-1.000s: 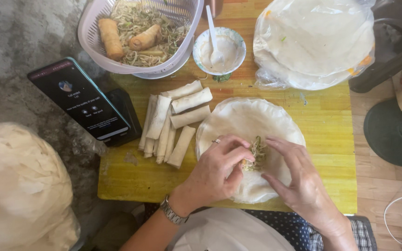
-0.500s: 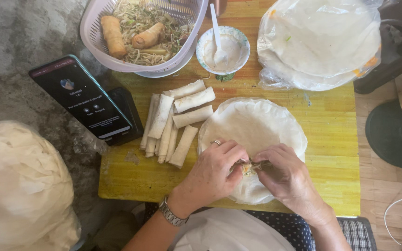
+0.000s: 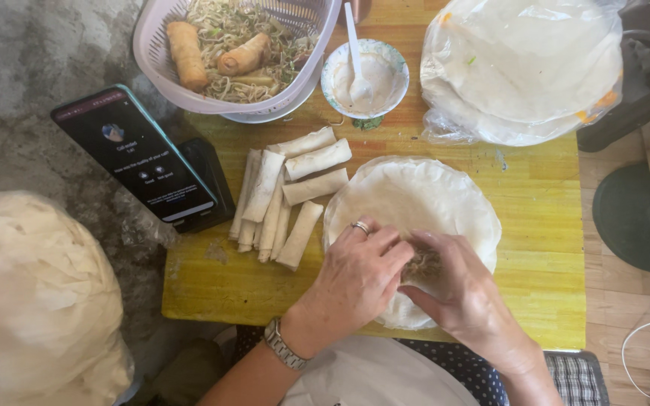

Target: The person assembles spring rolls by placing bean sprouts and a fried roll onto a rice paper wrapper, then folding and rolling the wrapper into a tight cylinder. The finished rolls are placed on the table next to previously completed rolls.

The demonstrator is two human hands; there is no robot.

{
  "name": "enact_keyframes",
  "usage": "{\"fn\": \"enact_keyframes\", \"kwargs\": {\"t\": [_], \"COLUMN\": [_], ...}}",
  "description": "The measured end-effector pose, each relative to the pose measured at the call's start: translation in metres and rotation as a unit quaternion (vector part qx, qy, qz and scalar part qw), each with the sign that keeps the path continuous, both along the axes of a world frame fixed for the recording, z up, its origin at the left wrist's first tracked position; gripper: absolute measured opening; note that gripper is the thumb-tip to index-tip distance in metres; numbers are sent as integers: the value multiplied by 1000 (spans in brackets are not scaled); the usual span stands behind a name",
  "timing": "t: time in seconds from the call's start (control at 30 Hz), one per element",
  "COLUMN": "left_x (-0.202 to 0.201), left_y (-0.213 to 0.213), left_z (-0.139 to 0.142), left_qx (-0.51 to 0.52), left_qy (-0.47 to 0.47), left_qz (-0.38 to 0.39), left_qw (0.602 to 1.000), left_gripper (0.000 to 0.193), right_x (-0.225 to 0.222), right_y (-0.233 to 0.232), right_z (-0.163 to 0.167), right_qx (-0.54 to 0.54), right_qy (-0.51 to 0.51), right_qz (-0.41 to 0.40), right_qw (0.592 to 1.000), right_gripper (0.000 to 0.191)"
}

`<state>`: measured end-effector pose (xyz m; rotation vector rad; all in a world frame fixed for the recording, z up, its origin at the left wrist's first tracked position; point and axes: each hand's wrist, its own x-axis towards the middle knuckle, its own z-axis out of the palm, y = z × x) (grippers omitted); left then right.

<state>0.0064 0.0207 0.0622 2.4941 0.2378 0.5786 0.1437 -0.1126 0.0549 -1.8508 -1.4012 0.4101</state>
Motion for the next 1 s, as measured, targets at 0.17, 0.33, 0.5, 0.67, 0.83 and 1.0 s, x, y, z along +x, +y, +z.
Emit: {"fn": "enact_keyframes", "kwargs": {"t": [0.17, 0.33, 0.5, 0.67, 0.83, 1.0], "left_x": [-5, -13, -13, -2, 14, 41], "left_y": [9, 18, 24, 49, 117, 187], "left_z": [7, 15, 17, 27, 53, 57], "left_qx": [-78, -243, -335, -337, 93, 313], "left_qy": [-29, -47, -82, -148, -261, -97], "left_qz": [18, 9, -28, -6, 190, 386], "left_qw": [996, 969, 938, 930, 942, 862], "left_gripper": [11, 9, 8, 6, 11, 3], "right_x": [0, 10, -1, 3, -3, -6], "right_y": [7, 5, 9, 8, 14, 12], "right_z": [-2, 2, -9, -3, 6, 12], "right_qx": [-7, -16, -36, -4, -6, 8], "right_qy": [-12, 13, 49, 58, -26, 42], "right_qz": [30, 69, 22, 44, 39, 34], "right_qw": [999, 997, 998, 997, 999, 998], "right_gripper": [76, 83, 76, 82, 76, 63]}}
